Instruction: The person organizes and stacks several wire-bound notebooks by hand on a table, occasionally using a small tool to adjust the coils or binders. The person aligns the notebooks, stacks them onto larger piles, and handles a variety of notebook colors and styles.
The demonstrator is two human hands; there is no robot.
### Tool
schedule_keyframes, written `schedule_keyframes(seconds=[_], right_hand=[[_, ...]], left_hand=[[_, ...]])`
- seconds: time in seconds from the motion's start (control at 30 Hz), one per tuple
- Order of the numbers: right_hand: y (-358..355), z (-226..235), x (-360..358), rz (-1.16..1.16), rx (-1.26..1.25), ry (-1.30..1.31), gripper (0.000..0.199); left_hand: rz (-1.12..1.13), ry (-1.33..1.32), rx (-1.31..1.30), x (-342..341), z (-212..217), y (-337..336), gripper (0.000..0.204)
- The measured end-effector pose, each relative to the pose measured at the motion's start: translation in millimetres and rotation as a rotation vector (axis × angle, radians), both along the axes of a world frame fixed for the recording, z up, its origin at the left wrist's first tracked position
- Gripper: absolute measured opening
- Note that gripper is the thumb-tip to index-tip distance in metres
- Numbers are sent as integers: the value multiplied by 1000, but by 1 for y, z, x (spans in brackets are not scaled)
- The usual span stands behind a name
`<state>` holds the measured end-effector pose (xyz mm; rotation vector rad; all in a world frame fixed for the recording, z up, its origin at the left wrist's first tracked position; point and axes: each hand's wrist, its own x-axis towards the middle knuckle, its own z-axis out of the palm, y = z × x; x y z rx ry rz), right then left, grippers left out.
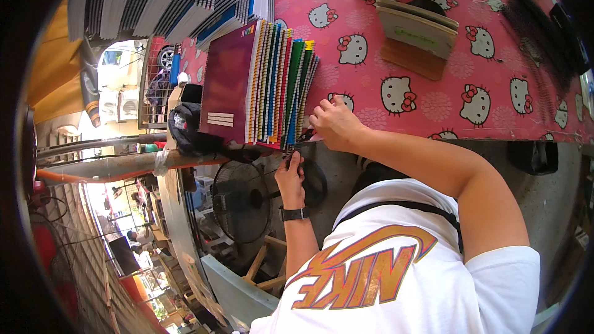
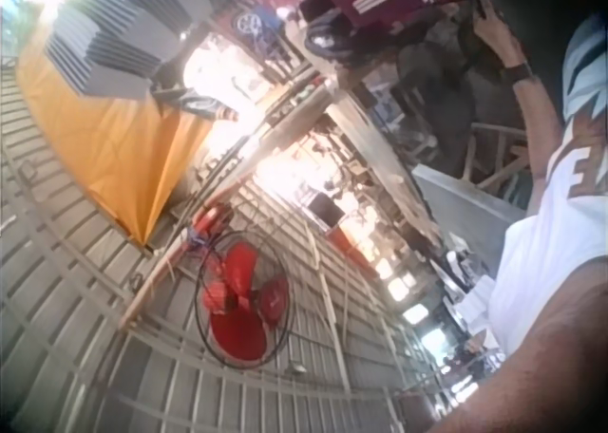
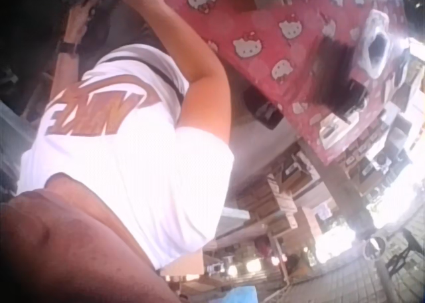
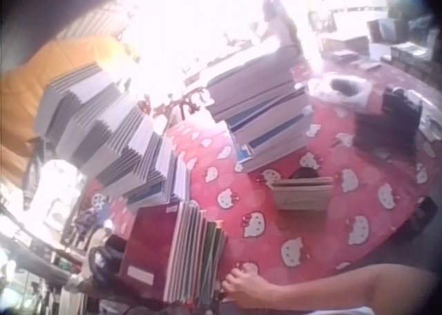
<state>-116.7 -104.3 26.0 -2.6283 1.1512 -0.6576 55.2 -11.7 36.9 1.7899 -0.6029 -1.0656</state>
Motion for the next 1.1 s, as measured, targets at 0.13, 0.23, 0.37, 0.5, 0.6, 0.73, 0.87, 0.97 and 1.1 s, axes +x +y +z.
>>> schedule_keyframes(seconds=[0.13,0.23,0.37,0.5,0.6,0.73,0.87,0.97,1.1], right_hand=[[-3,-3,3,-2,-6,31,22],[-2,-2,2,12,-28,22,23],[1,0,3,14,-22,20,26],[1,0,7,19,-36,23,33],[-2,-5,9,67,35,31,34],[-6,-10,10,86,60,41,36],[-10,-12,8,128,164,7,37],[-15,-9,5,150,166,3,36],[-23,2,-11,124,79,51,35]], left_hand=[[-84,-141,4,3,-7,-1,24],[-113,-223,-31,6,-13,2,24],[-61,-211,-61,2,-12,3,23],[-96,-234,-104,6,-16,5,24],[-103,-241,-94,4,-12,5,24],[-89,-247,-88,4,-13,5,25],[-84,-229,-80,0,-12,4,25],[-100,-255,-59,1,-11,5,26],[-110,-235,-68,3,-8,7,27]])
